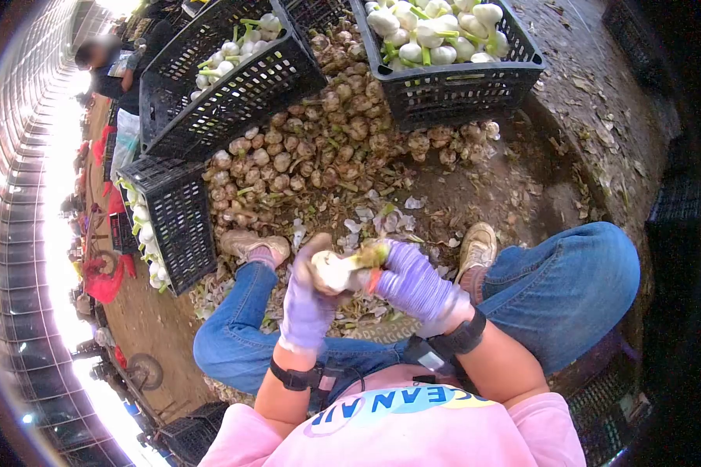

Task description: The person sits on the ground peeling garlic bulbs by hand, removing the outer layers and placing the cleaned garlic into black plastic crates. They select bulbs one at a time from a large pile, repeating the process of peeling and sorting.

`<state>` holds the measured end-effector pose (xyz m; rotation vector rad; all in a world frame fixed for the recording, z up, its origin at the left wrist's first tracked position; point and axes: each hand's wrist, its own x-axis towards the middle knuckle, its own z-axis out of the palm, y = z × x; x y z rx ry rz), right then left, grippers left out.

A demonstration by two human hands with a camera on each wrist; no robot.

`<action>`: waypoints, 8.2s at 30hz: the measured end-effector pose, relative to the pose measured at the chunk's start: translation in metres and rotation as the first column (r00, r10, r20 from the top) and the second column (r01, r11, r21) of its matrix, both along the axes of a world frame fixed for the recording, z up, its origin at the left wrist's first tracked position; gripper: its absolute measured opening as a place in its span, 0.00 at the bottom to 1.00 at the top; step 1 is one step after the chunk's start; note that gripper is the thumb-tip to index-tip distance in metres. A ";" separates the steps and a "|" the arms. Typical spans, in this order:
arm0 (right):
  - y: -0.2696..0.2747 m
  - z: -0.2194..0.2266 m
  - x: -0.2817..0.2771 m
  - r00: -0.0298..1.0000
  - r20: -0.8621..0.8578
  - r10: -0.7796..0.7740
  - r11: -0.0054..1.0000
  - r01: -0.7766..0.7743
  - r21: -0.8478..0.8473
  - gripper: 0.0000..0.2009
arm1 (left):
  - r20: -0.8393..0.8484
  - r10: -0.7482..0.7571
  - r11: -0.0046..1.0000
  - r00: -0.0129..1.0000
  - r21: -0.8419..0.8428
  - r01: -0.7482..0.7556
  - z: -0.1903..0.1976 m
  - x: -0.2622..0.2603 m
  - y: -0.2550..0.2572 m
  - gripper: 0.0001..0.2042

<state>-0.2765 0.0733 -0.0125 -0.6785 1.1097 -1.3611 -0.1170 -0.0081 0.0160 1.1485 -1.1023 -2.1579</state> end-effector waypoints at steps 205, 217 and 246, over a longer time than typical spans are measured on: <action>-0.012 -0.001 -0.010 0.708 0.692 -0.140 0.974 0.224 -0.033 0.11 | 0.274 -0.136 0.879 0.952 -0.410 0.243 0.022 -0.014 -0.037 0.28; 0.000 0.022 -0.003 0.730 -0.646 -0.224 0.963 0.065 -0.260 0.18 | 0.512 -0.242 0.443 0.824 -0.697 0.564 0.044 -0.006 -0.037 0.29; -0.007 -0.005 -0.002 0.927 -0.368 -0.075 0.986 0.124 0.111 0.15 | -0.074 0.440 0.895 0.895 0.112 -0.431 -0.031 -0.009 -0.029 0.22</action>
